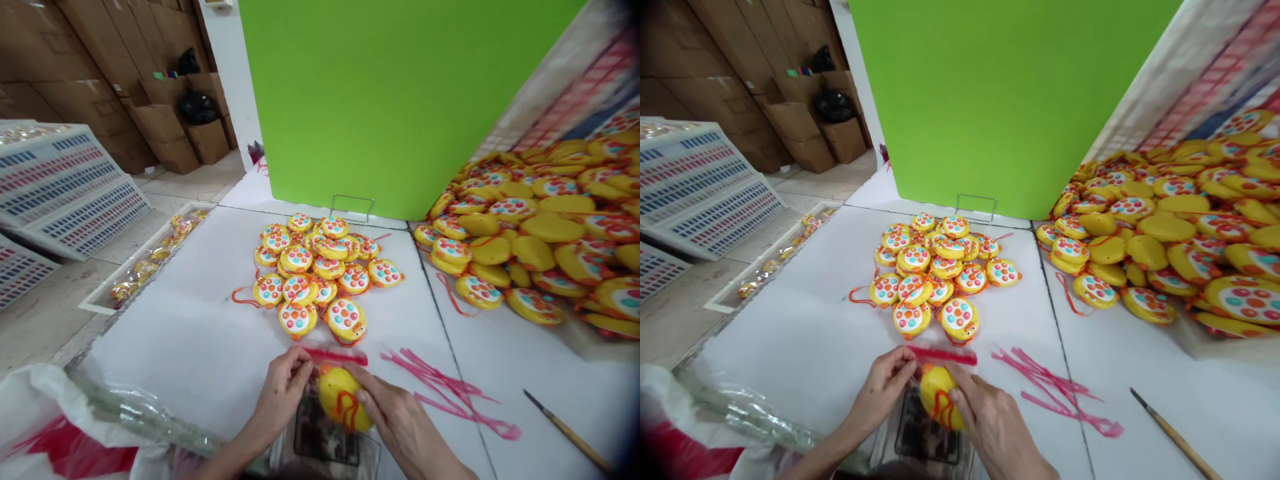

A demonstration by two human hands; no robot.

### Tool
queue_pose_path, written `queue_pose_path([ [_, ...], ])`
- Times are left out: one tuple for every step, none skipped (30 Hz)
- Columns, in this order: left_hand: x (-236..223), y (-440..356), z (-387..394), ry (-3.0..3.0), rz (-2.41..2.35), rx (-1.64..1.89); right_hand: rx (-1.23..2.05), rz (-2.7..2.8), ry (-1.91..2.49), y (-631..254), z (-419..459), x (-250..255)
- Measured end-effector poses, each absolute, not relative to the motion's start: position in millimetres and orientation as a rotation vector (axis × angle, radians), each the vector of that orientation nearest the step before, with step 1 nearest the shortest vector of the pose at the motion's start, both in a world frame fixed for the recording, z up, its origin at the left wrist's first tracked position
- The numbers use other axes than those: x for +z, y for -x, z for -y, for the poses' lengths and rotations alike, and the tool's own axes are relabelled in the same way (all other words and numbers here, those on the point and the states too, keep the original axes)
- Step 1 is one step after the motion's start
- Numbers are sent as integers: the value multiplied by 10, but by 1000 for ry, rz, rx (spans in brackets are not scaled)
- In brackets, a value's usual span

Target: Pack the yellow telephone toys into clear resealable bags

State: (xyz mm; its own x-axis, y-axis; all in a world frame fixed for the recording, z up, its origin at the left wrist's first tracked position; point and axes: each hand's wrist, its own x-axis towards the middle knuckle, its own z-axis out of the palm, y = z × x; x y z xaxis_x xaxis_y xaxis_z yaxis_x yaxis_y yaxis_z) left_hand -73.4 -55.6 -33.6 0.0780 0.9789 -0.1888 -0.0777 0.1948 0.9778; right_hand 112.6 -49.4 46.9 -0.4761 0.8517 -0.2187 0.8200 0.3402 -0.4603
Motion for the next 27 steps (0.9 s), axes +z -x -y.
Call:
queue_pose_path([
  [-330, 715, 563, -1046, -1178, 1062, 774, 2596, 1562, -1111, 483, 477],
  [-324, 700, 573, -1046, -1173, 1062, 724, 2691, 1531, -1094, 475, 474],
  [-318, 686, 585, -1036, -1163, 1058, 654, 2803, 1478, -1076, 470, 461],
  [-315, 675, 598, -1012, -1150, 1049, 563, 2915, 1411, -1058, 468, 441],
  [-312, 666, 610, -976, -1135, 1037, 455, 3005, 1358, -1040, 467, 417],
  [-312, 660, 621, -929, -1119, 1025, 342, 3052, 1333, -1020, 466, 394],
  [-312, 657, 630, -882, -1101, 1011, 245, 3046, 1342, -999, 465, 376],
  [-313, 659, 637, -845, -1089, 1001, 184, 2991, 1378, -974, 461, 363],
  [-313, 663, 642, -830, -1090, 996, 163, 2905, 1413, -944, 455, 357],
  [-313, 671, 645, -837, -1099, 997, 179, 2814, 1430, -910, 448, 356],
  [-312, 680, 646, -861, -1113, 1000, 217, 2738, 1427, -873, 439, 356],
  [-308, 688, 645, -894, -1126, 1001, 260, 2692, 1407, -832, 431, 354],
  [-301, 693, 642, -923, -1126, 996, 291, 2667, 1394, -790, 425, 347],
  [-291, 693, 638, -946, -1108, 984, 307, 2663, 1387, -748, 421, 332],
  [-277, 689, 632, -964, -1079, 971, 307, 2670, 1392, -707, 419, 310],
  [-260, 679, 626, -983, -1059, 963, 297, 2682, 1404, -668, 419, 282],
  [-241, 665, 621, -1011, -1057, 964, 282, 2696, 1414, -635, 419, 249],
  [-221, 649, 617, -1048, -1075, 973, 262, 2709, 1415, -610, 417, 215],
  [-204, 634, 617, -1090, -1109, 985, 237, 2713, 1412, -597, 411, 184],
  [-191, 622, 620, -1133, -1150, 994, 207, 2704, 1405, -599, 398, 160],
  [-183, 615, 626, -1172, -1189, 991, 183, 2678, 1405, -622, 379, 147],
  [-183, 615, 635, -1205, -1217, 978, 174, 2632, 1409, -667, 352, 149],
  [-189, 621, 646, -1230, -1235, 961, 183, 2565, 1431, -734, 321, 165],
  [-201, 632, 658, -1238, -1243, 945, 204, 2478, 1472, -821, 290, 197],
  [-216, 646, 667, -1227, -1238, 932, 225, 2383, 1528, -919, 262, 239],
  [-232, 659, 674, -1199, -1223, 929, 241, 2300, 1587, -1016, 242, 289],
  [-247, 669, 676, -1164, -1201, 929, 253, 2243, 1640, -1102, 234, 338],
])
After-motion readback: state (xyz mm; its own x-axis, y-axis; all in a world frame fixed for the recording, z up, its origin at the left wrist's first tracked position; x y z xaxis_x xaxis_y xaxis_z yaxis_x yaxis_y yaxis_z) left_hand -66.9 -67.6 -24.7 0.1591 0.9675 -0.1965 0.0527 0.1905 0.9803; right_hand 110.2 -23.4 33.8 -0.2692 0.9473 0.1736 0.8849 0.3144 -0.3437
